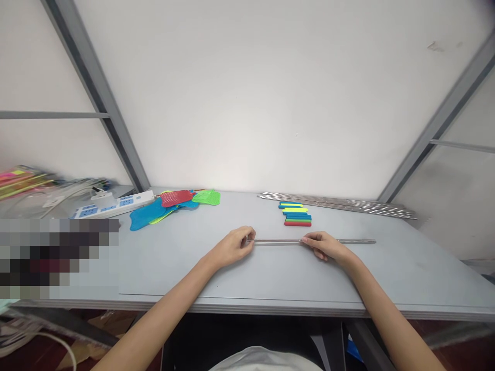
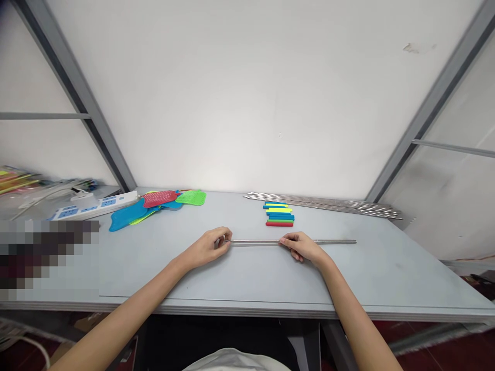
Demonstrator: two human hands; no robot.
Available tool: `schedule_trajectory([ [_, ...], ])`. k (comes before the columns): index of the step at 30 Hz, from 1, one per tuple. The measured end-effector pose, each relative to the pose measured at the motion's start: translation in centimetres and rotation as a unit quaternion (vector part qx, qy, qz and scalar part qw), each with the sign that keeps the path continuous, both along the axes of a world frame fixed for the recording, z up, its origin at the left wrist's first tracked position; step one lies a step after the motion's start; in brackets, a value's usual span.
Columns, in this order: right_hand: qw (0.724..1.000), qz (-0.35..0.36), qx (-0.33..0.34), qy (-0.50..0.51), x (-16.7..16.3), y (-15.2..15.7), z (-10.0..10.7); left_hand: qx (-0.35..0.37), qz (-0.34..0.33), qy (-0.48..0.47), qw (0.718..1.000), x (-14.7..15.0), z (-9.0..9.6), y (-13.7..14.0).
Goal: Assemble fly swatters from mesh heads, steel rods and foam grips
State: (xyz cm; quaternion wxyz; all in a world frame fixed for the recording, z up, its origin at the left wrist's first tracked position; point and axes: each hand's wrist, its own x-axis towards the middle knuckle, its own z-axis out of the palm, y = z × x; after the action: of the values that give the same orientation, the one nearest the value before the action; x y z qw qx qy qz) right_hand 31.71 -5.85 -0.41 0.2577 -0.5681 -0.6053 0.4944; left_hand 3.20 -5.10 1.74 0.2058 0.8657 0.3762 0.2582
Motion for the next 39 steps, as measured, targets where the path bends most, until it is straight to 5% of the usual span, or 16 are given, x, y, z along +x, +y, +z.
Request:
schedule_trajectory([
  [39, 1.0, 0.003, 0.01, -0.021, 0.05, 0.13, -0.18, 0.001, -0.017, 0.065, 0.998, -0.06, -0.67, 0.22],
])
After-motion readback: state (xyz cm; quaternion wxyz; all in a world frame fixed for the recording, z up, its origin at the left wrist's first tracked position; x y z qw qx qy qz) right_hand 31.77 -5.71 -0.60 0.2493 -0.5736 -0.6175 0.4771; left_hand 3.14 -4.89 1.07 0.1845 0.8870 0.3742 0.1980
